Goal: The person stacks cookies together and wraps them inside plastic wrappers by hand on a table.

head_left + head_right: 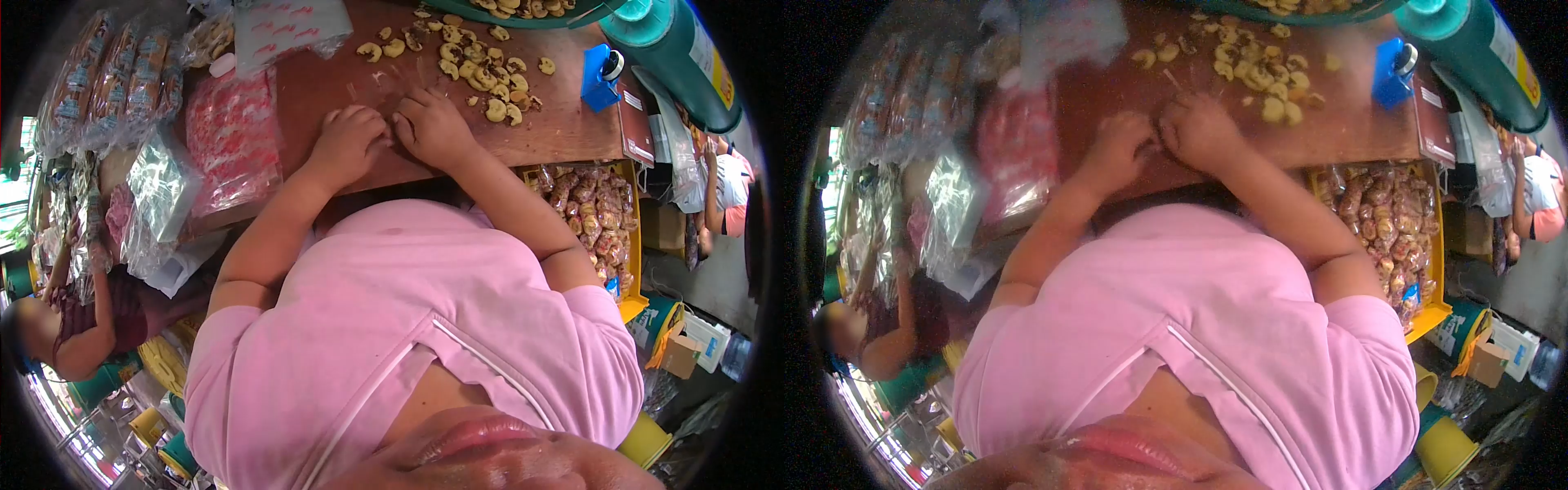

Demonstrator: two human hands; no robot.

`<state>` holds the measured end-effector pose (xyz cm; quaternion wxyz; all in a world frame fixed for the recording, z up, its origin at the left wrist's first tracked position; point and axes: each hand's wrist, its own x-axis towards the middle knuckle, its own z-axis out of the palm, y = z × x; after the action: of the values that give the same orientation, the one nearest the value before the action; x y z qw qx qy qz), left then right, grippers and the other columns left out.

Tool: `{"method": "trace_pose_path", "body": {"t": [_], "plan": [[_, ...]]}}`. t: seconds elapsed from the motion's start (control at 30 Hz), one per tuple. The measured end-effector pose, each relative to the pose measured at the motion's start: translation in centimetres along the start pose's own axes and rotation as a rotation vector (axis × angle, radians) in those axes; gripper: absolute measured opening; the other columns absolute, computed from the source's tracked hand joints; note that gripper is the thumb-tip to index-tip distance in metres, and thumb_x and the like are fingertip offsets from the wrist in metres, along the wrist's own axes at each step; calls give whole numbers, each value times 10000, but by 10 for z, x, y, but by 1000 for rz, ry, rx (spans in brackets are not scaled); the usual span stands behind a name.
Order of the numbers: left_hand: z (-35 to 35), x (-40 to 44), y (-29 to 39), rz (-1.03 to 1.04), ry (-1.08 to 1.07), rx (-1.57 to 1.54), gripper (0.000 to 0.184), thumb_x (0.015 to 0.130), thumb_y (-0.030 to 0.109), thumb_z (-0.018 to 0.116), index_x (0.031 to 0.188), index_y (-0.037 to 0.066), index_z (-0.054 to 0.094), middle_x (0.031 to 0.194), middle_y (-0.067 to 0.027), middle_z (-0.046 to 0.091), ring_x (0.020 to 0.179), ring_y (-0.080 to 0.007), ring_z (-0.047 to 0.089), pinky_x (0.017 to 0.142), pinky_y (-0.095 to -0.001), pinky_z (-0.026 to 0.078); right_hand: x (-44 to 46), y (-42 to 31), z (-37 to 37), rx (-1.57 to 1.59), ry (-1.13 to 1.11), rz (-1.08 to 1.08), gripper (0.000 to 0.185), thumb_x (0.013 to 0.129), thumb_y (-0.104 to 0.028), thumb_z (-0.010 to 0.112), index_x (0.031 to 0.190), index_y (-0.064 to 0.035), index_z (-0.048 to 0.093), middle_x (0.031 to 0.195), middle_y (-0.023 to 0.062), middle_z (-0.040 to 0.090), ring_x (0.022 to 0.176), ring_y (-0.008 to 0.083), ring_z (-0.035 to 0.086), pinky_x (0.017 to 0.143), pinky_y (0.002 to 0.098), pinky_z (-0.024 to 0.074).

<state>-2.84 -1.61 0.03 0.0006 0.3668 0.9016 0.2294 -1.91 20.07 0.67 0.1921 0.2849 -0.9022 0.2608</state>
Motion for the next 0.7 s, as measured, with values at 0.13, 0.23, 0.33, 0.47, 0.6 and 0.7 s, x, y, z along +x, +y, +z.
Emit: {"method": "trace_pose_path", "body": {"t": [0.13,0.23,0.33,0.47,0.6,0.7], "plan": [[8,6,-6,67,197,-33,157,878,185,689,1021,128,659,1159,-61,675,1207,-298,584,974,-507,419,0,-1,-1,39,10,19,141,910,-165,618,925,-32,660,943,162,645,909,380,612,857,478,495],[12,17,-8,71,257,-65,147,885,179,677,1020,125,656,1138,-66,686,1188,-307,599,954,-507,428,-3,-1,1,78,84,-2,135,933,-162,608,924,-28,626,951,162,616,913,394,590,843,473,484],[14,25,-5,-3,233,-122,164,895,166,653,1054,129,651,1145,-70,689,1188,-313,600,971,-511,421,-6,-1,1,30,72,13,155,951,-179,603,981,-27,614,970,166,615,926,402,588,840,478,485],[15,26,-5,-37,174,-84,249,895,155,634,1143,144,641,1209,-61,671,1249,-288,557,1012,-530,385,-8,-4,1,47,75,43,199,950,-186,614,1063,-25,586,974,175,610,929,408,587,842,485,484],[21,29,-8,-35,151,-21,334,875,147,641,1209,157,629,1283,-37,642,1304,-256,507,1039,-539,352,-9,-5,1,33,47,48,240,943,-193,632,1104,-27,570,994,186,606,944,407,588,843,486,483],[26,29,-9,-5,193,34,359,854,156,660,1211,173,628,1278,-20,635,1287,-260,511,1035,-548,350,-9,-7,-1,-21,37,27,263,935,-202,645,1118,-29,570,1036,181,603,969,404,586,850,486,481]]}}
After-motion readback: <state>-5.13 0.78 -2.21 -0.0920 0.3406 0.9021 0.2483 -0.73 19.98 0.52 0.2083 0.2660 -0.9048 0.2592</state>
